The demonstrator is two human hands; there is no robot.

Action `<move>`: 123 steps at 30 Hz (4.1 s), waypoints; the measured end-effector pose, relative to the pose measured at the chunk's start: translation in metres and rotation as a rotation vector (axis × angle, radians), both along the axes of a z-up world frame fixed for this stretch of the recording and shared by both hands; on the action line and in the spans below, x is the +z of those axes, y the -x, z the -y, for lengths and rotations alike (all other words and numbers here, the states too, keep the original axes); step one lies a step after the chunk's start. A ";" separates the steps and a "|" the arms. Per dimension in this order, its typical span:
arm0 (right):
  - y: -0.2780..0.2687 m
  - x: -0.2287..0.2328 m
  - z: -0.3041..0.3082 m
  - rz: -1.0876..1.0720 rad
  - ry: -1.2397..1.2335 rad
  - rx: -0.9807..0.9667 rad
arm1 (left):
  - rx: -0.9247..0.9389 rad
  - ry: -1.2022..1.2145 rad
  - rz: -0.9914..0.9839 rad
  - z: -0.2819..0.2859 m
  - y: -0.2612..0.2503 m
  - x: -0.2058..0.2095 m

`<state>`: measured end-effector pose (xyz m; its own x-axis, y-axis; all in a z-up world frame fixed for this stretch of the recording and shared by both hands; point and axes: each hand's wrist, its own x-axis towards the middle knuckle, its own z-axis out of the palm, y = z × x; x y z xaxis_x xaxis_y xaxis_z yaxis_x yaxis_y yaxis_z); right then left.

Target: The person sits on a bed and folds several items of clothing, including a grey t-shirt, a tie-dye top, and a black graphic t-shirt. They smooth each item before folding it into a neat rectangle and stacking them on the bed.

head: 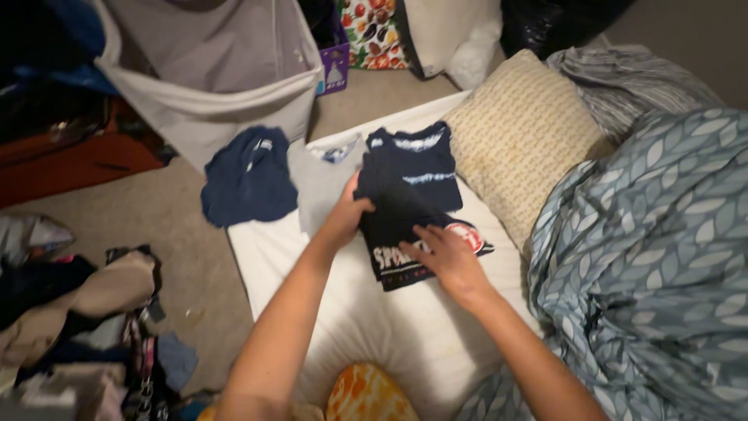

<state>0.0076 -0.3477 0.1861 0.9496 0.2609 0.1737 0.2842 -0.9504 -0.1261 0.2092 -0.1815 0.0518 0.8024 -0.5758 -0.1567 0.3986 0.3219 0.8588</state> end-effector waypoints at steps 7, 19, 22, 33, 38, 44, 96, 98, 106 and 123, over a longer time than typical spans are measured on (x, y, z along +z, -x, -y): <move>-0.093 0.009 0.069 0.152 0.126 -0.093 | 0.062 0.200 0.017 0.080 -0.100 0.062; -0.100 -0.154 0.035 -0.213 0.193 -0.417 | 0.144 -0.511 0.604 0.054 0.023 -0.085; -0.097 -0.155 0.033 -0.182 0.279 -0.428 | 0.173 -0.623 0.671 0.058 0.036 -0.066; -0.101 -0.128 0.010 -0.410 0.077 -0.575 | 0.466 -1.031 1.062 -0.069 0.015 -0.059; -0.106 -0.130 -0.037 0.009 -0.149 -0.573 | 0.368 -1.362 1.080 -0.132 -0.023 -0.044; -0.103 -0.127 -0.107 0.002 -0.268 -0.312 | -0.005 -1.756 1.044 -0.130 -0.028 -0.052; -0.085 0.105 -0.216 0.122 -1.057 0.034 | 0.912 -0.943 1.259 -0.399 0.182 0.357; -0.079 0.133 -0.219 0.150 -1.072 -0.020 | 0.921 -0.902 1.185 -0.390 0.182 0.366; -0.032 0.213 -0.205 0.501 -0.246 0.141 | 0.868 -1.257 1.219 -0.393 0.181 0.394; -0.061 0.204 -0.095 0.458 0.041 0.022 | 0.517 -1.570 1.496 -0.402 0.160 0.345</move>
